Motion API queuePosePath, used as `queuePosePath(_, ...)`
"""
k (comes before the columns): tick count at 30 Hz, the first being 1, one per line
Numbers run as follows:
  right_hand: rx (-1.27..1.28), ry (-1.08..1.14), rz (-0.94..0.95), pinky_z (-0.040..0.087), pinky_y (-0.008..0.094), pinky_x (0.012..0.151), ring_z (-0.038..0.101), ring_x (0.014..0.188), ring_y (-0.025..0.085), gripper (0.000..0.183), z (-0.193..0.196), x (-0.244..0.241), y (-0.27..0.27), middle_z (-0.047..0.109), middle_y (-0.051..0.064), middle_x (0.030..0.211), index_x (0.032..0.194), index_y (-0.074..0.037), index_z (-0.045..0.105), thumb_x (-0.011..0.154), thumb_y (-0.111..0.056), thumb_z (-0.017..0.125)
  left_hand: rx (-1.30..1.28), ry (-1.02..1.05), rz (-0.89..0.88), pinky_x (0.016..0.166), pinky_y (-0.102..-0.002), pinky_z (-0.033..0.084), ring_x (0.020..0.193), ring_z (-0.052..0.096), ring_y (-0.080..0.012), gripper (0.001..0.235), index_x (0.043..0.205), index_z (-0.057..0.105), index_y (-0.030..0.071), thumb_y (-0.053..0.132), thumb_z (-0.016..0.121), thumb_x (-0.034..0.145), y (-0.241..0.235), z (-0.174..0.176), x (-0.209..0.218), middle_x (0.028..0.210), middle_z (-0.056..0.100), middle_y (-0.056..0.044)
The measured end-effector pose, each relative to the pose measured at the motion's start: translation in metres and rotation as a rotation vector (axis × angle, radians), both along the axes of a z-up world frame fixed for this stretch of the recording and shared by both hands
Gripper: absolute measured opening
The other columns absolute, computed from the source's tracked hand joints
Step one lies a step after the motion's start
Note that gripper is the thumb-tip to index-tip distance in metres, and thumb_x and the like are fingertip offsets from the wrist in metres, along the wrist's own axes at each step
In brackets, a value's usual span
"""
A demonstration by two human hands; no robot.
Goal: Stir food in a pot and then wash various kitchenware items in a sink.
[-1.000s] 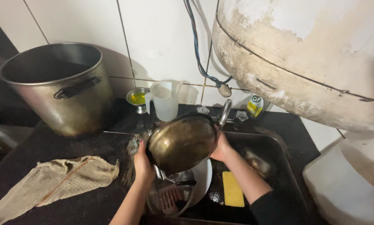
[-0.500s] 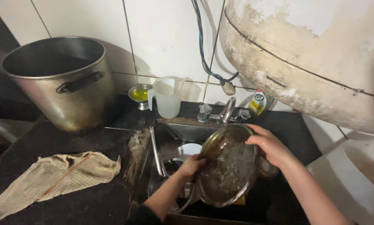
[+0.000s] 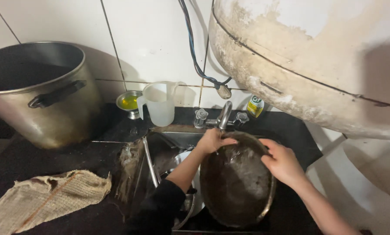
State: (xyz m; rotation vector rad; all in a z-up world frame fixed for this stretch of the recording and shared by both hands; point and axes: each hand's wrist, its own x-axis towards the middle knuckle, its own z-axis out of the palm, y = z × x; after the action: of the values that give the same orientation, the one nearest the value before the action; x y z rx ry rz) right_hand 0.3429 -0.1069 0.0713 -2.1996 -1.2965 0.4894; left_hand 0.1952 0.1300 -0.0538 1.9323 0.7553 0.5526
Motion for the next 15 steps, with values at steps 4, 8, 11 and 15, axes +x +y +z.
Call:
queuePosePath(4, 0.390, -0.111, -0.057, 0.058, 0.043, 0.075, 0.072, 0.091, 0.033, 0.060, -0.019, 0.010, -0.024, 0.077, 0.018, 0.106, 0.139, -0.012, 0.063, 0.079, -0.004, 0.067, -0.181, 0.145, -0.044, 0.071, -0.044, 0.060, 0.086, 0.073, -0.0348, 0.047, 0.104, 0.076, 0.002, 0.043, 0.075, 0.082, -0.010, -0.036, -0.051, 0.094, 0.076, -0.018)
queuePosePath(8, 0.690, 0.175, -0.023, 0.054, 0.028, 0.078, 0.071, 0.089, 0.021, 0.065, -0.101, 0.027, -0.004, 0.073, 0.015, 0.117, 0.146, -0.003, 0.052, 0.082, 0.011, 0.055, -0.716, -0.084, 0.108, 0.033, -0.025, 0.041, 0.041, 0.054, -0.0176, 0.027, 0.105, 0.068, -0.007, 0.007, 0.064, 0.082, -0.035, -0.056, -0.102, 0.064, 0.064, -0.011)
queuePosePath(11, 0.615, 0.099, -0.030, 0.055, 0.033, 0.079, 0.072, 0.097, 0.025, 0.063, -0.175, 0.029, 0.037, 0.070, 0.015, 0.125, 0.148, -0.004, 0.044, 0.088, -0.004, 0.063, -0.174, -0.048, 0.202, 0.077, -0.032, 0.058, 0.081, 0.071, -0.0213, 0.040, 0.118, 0.074, 0.002, 0.002, 0.062, 0.080, -0.020, -0.025, -0.153, 0.100, 0.079, -0.010)
queuePosePath(15, 0.436, 0.608, -0.046, 0.059, 0.034, 0.051, 0.060, 0.060, 0.018, 0.036, -0.234, 0.006, 0.129, 0.065, 0.012, 0.103, 0.130, -0.001, 0.050, 0.098, -0.013, 0.064, 0.309, 0.124, 0.451, 0.075, -0.050, 0.057, 0.087, 0.073, -0.0445, 0.066, 0.143, 0.058, 0.012, 0.007, 0.061, 0.078, -0.032, 0.043, -0.189, 0.103, 0.076, -0.024)
